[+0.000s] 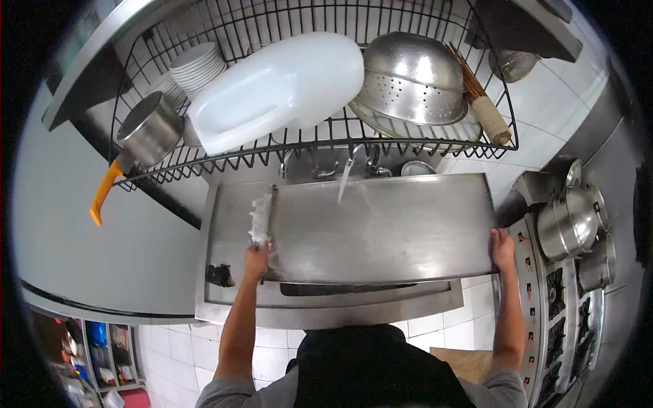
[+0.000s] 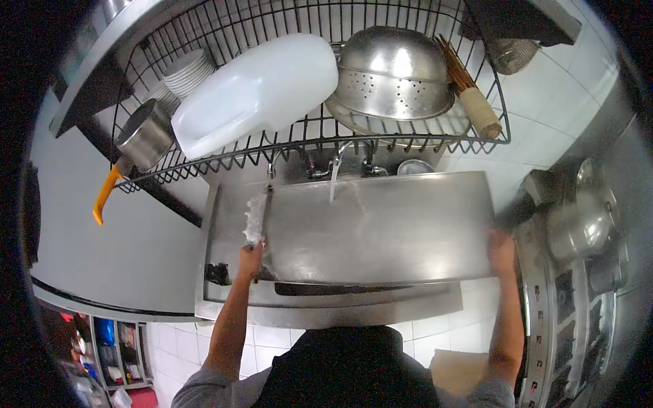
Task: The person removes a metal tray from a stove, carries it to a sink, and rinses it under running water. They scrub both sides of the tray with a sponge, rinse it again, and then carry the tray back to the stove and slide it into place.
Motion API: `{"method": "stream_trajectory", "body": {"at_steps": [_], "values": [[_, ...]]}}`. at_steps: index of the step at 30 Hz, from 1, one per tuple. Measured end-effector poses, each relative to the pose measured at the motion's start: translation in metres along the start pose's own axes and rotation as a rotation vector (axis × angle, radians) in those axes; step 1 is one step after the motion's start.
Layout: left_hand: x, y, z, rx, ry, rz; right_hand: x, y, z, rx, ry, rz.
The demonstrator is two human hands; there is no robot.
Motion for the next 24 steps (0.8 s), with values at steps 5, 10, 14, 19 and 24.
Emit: {"method": "stream_trajectory", "body": {"at_steps": [5, 10, 14, 19, 24], "values": [[0.005, -0.091, -0.004, 0.038, -0.048, -0.043, 0.016, 0.077, -0.023, 0.024, 0.031, 0.159], [-0.013, -0.173, -0.01, -0.23, 0.203, 0.133, 0.022, 0.131, -0.032, 0.133, 0.064, 0.312], [-0.006, -0.222, 0.006, -0.313, 0.334, 0.231, -0.004, 0.158, -0.027, 0.206, 0.349, 0.436], [0.022, -0.239, 0.015, -0.366, 0.454, 0.033, -0.092, 0.183, -0.018, 0.146, 0.142, 0.368], [0.044, -0.252, -0.001, -0.307, 0.309, -0.018, -0.083, 0.196, -0.006, 0.174, 0.1, 0.248]]}}
Point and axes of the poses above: each hand's wrist, its own z-axis away from the middle knuckle, its own y-axis out of the back of the hand, x = y × z, the point moved 2 cm from there along -z, towards the middle knuckle, and after that the axes turned 10 degrees about y, right-handed, at the moved point
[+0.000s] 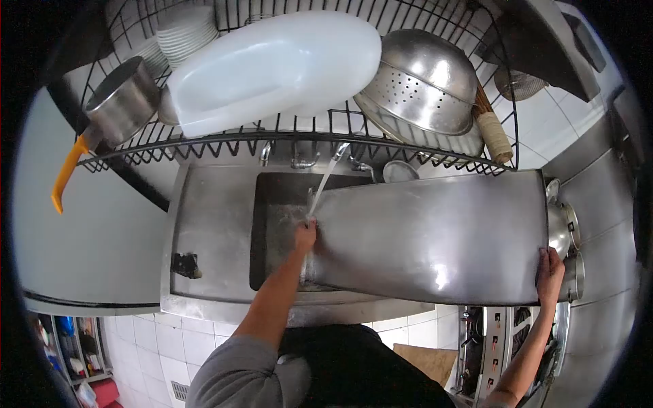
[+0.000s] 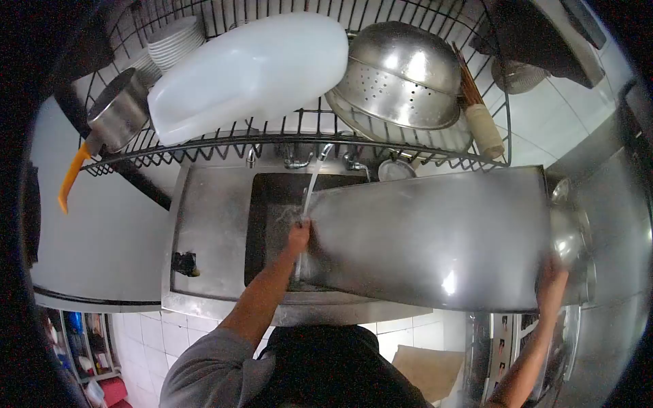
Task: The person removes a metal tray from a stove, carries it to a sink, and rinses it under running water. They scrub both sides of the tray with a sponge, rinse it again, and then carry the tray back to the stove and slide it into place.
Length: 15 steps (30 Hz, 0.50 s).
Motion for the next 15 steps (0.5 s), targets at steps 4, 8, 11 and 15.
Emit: {"method": "stream_trajectory", "body": {"at_steps": [4, 8, 11, 15], "values": [[0.026, 0.03, 0.015, 0.024, -0.188, -0.222, 0.047, -0.002, 0.018, -0.102, -0.074, 0.063], [0.025, 0.066, 0.017, 0.103, -0.169, -0.4, 0.145, -0.026, 0.058, -0.177, -0.152, 0.002], [0.007, 0.089, -0.007, 0.147, -0.315, -0.604, 0.149, -0.049, 0.073, -0.275, -0.149, 0.039], [0.027, 0.143, 0.044, 0.156, -0.221, -0.496, 0.157, -0.088, 0.082, -0.279, -0.057, -0.07]]}}
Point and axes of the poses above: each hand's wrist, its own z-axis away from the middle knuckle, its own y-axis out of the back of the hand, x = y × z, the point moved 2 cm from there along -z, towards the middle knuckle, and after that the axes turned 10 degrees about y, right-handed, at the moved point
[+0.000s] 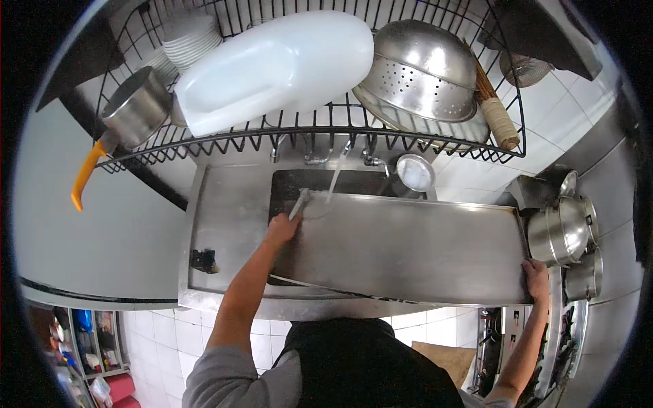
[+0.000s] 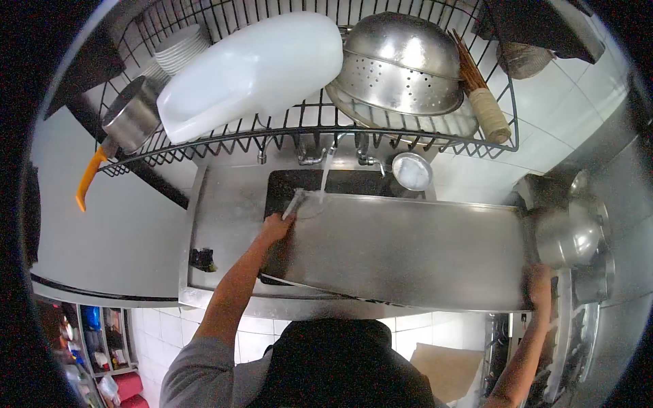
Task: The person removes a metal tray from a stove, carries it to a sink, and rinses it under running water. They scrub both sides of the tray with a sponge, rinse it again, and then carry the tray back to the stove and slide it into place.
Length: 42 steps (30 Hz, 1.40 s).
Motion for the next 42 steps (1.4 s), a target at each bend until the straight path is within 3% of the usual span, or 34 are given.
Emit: {"method": "stream_trajectory", "body": {"at_steps": [3, 6, 8, 10, 12, 13, 14, 16, 18, 19, 20, 23, 24, 26, 27, 28, 30, 31, 32, 34, 35, 36, 38, 39, 40, 42], "values": [[-0.029, 0.007, -0.013, 0.039, -0.002, 0.017, 0.031, -0.029, -0.003, -0.043, -0.029, 0.034], [-0.043, 0.029, -0.004, 0.081, 0.033, 0.021, -0.006, -0.054, -0.01, -0.016, 0.013, -0.26], [-0.058, 0.038, 0.0, 0.115, 0.081, 0.022, -0.039, -0.08, -0.002, 0.078, -0.099, -0.361], [-0.086, 0.043, -0.01, 0.249, 0.043, 0.016, -0.074, -0.098, -0.001, 0.022, -0.018, 0.034], [-0.106, 0.057, -0.014, 0.268, 0.037, 0.032, -0.097, -0.126, -0.001, -0.104, -0.08, -0.29], [-0.114, 0.063, -0.014, 0.281, 0.025, 0.044, -0.06, -0.17, 0.008, -0.016, 0.244, -0.096], [-0.119, 0.07, -0.011, 0.286, 0.032, 0.045, -0.123, -0.152, 0.008, -0.097, -0.134, -0.42], [-0.13, 0.086, -0.004, 0.36, 0.083, 0.084, -0.1, -0.194, 0.022, -0.144, 0.193, -0.15], [-0.149, 0.101, -0.007, 0.395, 0.074, 0.06, -0.135, -0.204, 0.028, -0.164, -0.112, -0.459], [-0.159, 0.109, -0.008, 0.427, 0.062, 0.038, -0.116, -0.241, 0.035, 0.116, 0.1, -0.274], [-0.163, 0.121, -0.004, 0.427, 0.064, 0.03, -0.141, -0.235, 0.033, 0.112, 0.096, -0.28], [-0.186, 0.158, -0.005, 0.428, 0.136, -0.036, -0.213, -0.224, 0.017, -0.209, -0.304, -0.621], [-0.199, 0.168, -0.008, 0.433, 0.137, -0.043, -0.212, -0.241, 0.018, -0.211, -0.304, -0.63], [-0.221, 0.193, -0.01, 0.517, 0.086, -0.039, -0.229, -0.267, 0.015, 0.012, -0.093, -0.459], [-0.231, 0.207, -0.011, 0.571, 0.118, -0.07, -0.236, -0.27, 0.011, -0.177, -0.198, -0.566], [-0.238, 0.223, -0.008, 0.576, 0.122, -0.08, -0.238, -0.28, 0.009, -0.181, -0.199, -0.578], [-0.244, 0.26, 0.008, 0.529, 0.148, -0.034, -0.236, -0.321, 0.004, -0.358, -0.077, -0.53], [-0.24, 0.278, 0.02, 0.488, 0.174, -0.003, -0.232, -0.35, 0.002, -0.389, -0.057, -0.343], [-0.236, 0.291, 0.03, 0.491, 0.174, -0.014, -0.232, -0.374, 0.001, -0.392, -0.062, -0.353], [-0.232, 0.311, 0.049, 0.501, 0.127, 0.176, -0.24, -0.417, 0.0, -0.108, 0.265, -0.358], [-0.233, 0.319, 0.056, 0.507, 0.132, 0.16, -0.238, -0.45, 0.001, -0.054, 0.281, -0.35], [-0.233, 0.325, 0.062, 0.482, 0.172, 0.214, -0.233, -0.483, 0.002, -0.058, 0.275, -0.367], [-0.23, 0.332, 0.073, 0.461, 0.21, 0.256, -0.246, -0.511, -0.002, -0.226, 0.456, -0.172], [-0.227, 0.332, 0.08, 0.457, 0.155, 0.243, -0.246, -0.525, -0.001, -0.398, 0.195, -0.301], [-0.224, 0.332, 0.087, 0.451, 0.098, 0.229, -0.247, -0.549, 0.0, -0.398, 0.19, -0.317], [-0.213, 0.326, 0.093, 0.458, 0.122, 0.166, -0.239, -0.61, 0.006, -0.63, -0.181, -0.281]]}}
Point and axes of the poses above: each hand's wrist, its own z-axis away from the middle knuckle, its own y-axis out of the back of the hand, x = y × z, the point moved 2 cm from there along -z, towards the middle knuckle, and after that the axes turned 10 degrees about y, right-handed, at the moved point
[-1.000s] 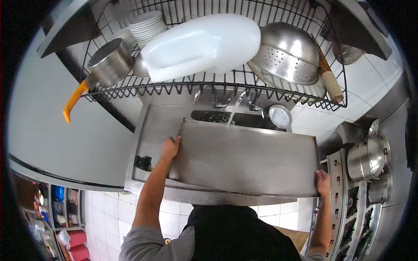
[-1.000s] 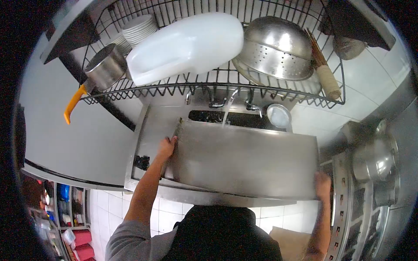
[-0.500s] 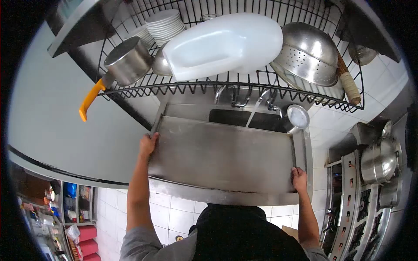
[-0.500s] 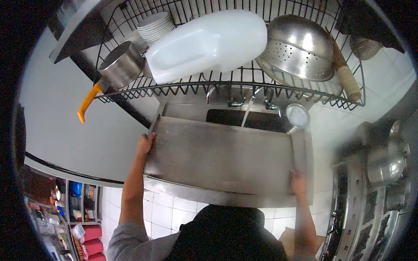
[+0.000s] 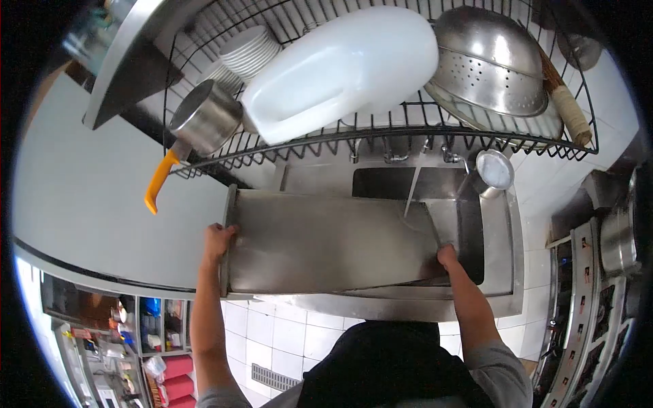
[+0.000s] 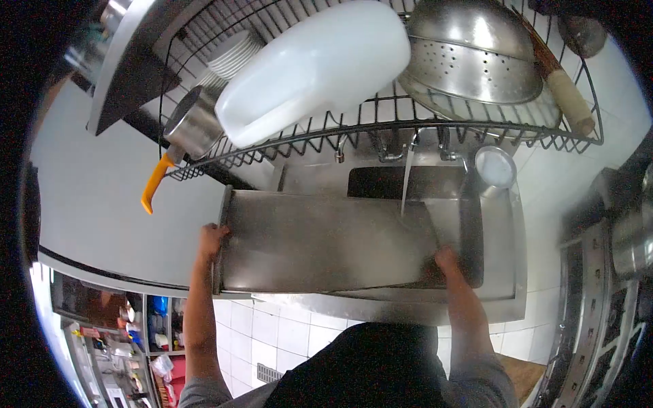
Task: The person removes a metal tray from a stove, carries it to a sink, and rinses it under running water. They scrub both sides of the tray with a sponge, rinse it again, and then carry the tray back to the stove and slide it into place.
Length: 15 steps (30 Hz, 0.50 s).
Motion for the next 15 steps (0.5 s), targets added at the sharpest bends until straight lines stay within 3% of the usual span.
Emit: {"method": "stream_trajectory", "body": {"at_steps": [6, 8, 10, 12, 15], "values": [[0.004, -0.022, 0.011, 0.024, 0.05, -0.079, -0.019, -0.001, 0.007, -0.23, -0.05, 0.187], [0.048, -0.023, 0.046, -0.056, 0.114, 0.112, -0.01, -0.009, 0.025, 0.125, -0.096, -0.154], [0.043, -0.027, 0.038, 0.079, -0.021, -0.151, -0.007, -0.022, -0.006, -0.356, -0.121, 0.008], [0.049, -0.027, 0.039, 0.035, -0.035, -0.137, 0.019, -0.08, -0.048, -0.744, 0.289, 0.532], [0.049, -0.033, 0.038, -0.02, -0.07, -0.106, -0.024, -0.026, -0.026, -0.615, 0.265, 0.431]]}}
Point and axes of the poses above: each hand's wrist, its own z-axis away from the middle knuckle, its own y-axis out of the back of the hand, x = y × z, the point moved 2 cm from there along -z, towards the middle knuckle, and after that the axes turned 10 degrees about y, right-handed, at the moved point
